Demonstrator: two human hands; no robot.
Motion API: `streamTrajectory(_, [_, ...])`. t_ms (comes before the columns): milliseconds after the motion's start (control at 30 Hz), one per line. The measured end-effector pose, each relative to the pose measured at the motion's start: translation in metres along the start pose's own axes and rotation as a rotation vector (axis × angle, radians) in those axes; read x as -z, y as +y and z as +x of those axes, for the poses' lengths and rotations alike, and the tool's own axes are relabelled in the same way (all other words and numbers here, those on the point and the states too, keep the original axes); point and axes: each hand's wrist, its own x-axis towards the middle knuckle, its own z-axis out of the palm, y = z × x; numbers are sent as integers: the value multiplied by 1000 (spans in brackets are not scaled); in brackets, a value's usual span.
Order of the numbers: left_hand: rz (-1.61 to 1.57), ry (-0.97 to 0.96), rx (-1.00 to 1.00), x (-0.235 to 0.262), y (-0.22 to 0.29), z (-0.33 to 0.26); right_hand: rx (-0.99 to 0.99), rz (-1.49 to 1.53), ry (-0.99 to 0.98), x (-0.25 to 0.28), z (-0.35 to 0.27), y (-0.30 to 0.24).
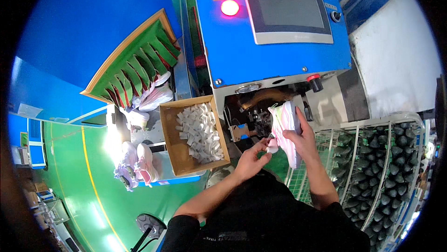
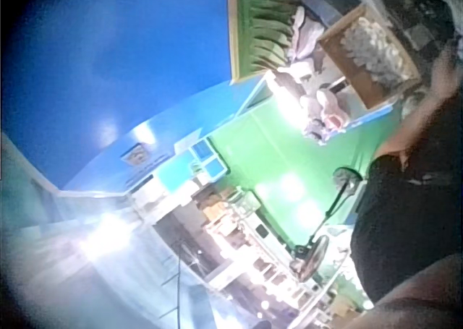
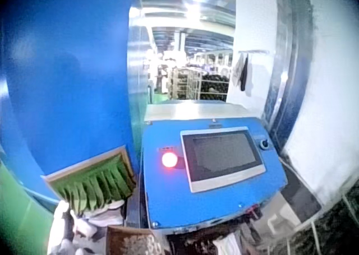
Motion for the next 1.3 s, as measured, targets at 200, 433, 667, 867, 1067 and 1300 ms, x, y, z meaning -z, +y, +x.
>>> streamTrajectory(200, [-313, -81, 450, -3, -41, 20, -86, -924, -52, -45, 21, -19])
streamTrajectory(433, [-154, -113, 596, 50, -22, -12, 33, -993, 14, -76, 47, 15])
streamTrajectory(667, [211, 397, 653, 150, 7, -61, 136, -1034, 183, -78, 34, 35])
streamTrajectory(867, [369, 371, 531, 153, -9, -61, 182, -863, 276, -86, 13, 15])
streamTrajectory(1067, [-535, -177, 722, 75, 1, -21, 353, -975, 251, -74, -106, 43])
streamTrajectory(1300, [-790, -649, 847, 17, -67, -43, -83, -111, -199, -18, -152, 44])
